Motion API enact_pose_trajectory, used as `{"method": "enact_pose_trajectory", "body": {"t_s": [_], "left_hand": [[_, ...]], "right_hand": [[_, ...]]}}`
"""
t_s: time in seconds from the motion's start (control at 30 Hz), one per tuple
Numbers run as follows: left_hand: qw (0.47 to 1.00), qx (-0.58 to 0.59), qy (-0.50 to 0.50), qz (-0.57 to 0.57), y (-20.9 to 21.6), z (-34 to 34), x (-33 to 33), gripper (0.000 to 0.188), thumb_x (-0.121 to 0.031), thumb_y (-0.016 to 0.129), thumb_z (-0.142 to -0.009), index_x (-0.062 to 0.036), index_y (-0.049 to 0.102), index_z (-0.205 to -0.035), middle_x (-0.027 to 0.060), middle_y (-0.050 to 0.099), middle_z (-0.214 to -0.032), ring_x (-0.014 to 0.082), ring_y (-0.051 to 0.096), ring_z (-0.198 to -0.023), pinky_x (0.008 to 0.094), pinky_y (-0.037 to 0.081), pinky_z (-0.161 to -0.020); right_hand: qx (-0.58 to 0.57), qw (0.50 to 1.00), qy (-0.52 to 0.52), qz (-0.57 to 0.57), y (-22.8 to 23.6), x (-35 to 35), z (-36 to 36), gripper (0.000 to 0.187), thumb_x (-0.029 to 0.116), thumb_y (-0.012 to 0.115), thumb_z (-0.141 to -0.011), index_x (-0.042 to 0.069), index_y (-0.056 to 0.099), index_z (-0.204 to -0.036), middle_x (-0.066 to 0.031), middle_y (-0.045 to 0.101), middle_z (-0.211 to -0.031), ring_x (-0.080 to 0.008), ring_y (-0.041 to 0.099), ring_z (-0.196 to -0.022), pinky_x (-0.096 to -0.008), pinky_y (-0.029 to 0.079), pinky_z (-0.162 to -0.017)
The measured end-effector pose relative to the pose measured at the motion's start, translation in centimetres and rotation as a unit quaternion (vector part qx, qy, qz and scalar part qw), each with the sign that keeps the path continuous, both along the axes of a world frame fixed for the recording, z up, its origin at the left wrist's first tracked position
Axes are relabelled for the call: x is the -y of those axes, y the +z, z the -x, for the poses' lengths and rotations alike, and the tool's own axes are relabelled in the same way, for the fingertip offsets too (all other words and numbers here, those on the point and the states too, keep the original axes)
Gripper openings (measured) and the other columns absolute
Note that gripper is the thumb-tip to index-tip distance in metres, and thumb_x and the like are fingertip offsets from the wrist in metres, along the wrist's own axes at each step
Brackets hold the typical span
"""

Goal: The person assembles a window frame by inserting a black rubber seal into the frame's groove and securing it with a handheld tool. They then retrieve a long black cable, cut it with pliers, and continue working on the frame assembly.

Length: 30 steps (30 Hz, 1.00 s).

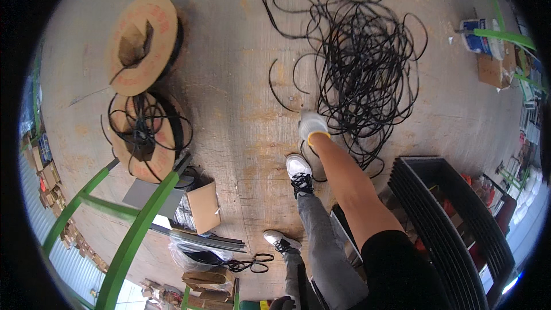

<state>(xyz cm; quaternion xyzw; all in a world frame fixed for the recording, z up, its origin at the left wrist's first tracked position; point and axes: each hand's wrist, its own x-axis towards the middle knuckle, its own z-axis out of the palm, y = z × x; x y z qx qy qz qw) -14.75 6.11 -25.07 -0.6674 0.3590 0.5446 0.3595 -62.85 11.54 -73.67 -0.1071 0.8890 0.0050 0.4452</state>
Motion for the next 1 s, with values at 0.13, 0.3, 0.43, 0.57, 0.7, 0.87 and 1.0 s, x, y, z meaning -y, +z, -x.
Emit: {"method": "enact_pose_trajectory", "body": {"t_s": [0.13,0.3,0.43,0.57,0.7,0.87,1.0], "left_hand": [[0.998,0.029,-0.05,-0.038,-1.9,6.1,2.1,0.031,-0.026,0.065,-0.109,-0.0023,0.072,-0.128,0.0069,0.077,-0.107,0.0157,0.072,-0.094,0.0315,0.057,-0.082],[1.0,0.001,-0.021,-0.01,-3.1,11.3,3.7,0.03,-0.023,0.062,-0.109,-0.0011,0.072,-0.127,0.0095,0.079,-0.107,0.0171,0.074,-0.095,0.0317,0.058,-0.086],[0.993,-0.016,-0.109,0.037,-2.0,14.2,5.2,0.029,-0.016,0.068,-0.104,0.0012,0.072,-0.126,0.0151,0.078,-0.111,0.0249,0.075,-0.104,0.0364,0.059,-0.093],[0.961,-0.223,-0.135,0.093,0.1,19.5,7.4,0.03,-0.02,0.059,-0.113,0.0062,0.066,-0.127,0.0155,0.076,-0.119,0.0227,0.073,-0.101,0.038,0.061,-0.089],[0.942,-0.304,0.056,0.134,3.7,26.3,9.0,0.035,-0.005,0.069,-0.101,0.0017,0.065,-0.135,0.0166,0.076,-0.124,0.0258,0.074,-0.114,0.0347,0.059,-0.099],[0.839,-0.404,0.365,0.015,13.3,27.6,10.3,0.025,-0.019,0.059,-0.111,0.0003,0.064,-0.125,0.0099,0.07,-0.093,0.0263,0.069,-0.085,0.041,0.059,-0.085],[0.887,-0.392,0.115,0.215,21.6,22.9,10.4,0.033,-0.026,0.049,-0.116,0.0029,0.063,-0.124,0.0065,0.062,-0.083,0.0218,0.063,-0.078,0.0376,0.055,-0.078]], "right_hand": [[-0.049,0.999,0.004,-0.006,-4.4,-1.6,0.7,0.025,0.013,0.065,-0.095,0.008,0.082,-0.113,-0.0179,0.079,-0.117,-0.0377,0.078,-0.107,-0.0502,0.065,-0.083],[-0.001,0.987,-0.095,0.131,1.6,-2.7,-0.7,0.024,0.015,0.061,-0.101,0.003,0.078,-0.112,-0.0219,0.078,-0.11,-0.0443,0.076,-0.103,-0.0512,0.062,-0.087],[0.056,0.916,-0.265,0.295,16.2,-2.0,-2.1,0.03,0.026,0.065,-0.104,-0.002,0.073,-0.112,-0.0237,0.077,-0.106,-0.043,0.074,-0.098,-0.0466,0.058,-0.089],[0.15,0.87,-0.284,0.374,33.4,-1.6,-3.0,0.025,0.022,0.066,-0.105,-0.001,0.07,-0.114,-0.0154,0.073,-0.098,-0.024,0.068,-0.088,-0.0388,0.055,-0.082],[0.24,0.844,-0.152,0.455,47.5,-1.3,-5.4,0.022,0.021,0.071,-0.101,0.004,0.071,-0.115,-0.0159,0.075,-0.099,-0.0289,0.074,-0.095,-0.0409,0.057,-0.084],[0.288,0.852,-0.085,0.428,57.4,-2.8,-12.7,0.029,0.028,0.07,-0.103,0.002,0.071,-0.117,-0.0226,0.075,-0.103,-0.0422,0.073,-0.097,-0.0479,0.057,-0.087],[0.197,0.882,-0.013,0.427,61.2,-5.4,-19.5,0.03,0.028,0.071,-0.101,0.002,0.073,-0.117,-0.0226,0.076,-0.11,-0.0412,0.073,-0.103,-0.0486,0.057,-0.088]]}}
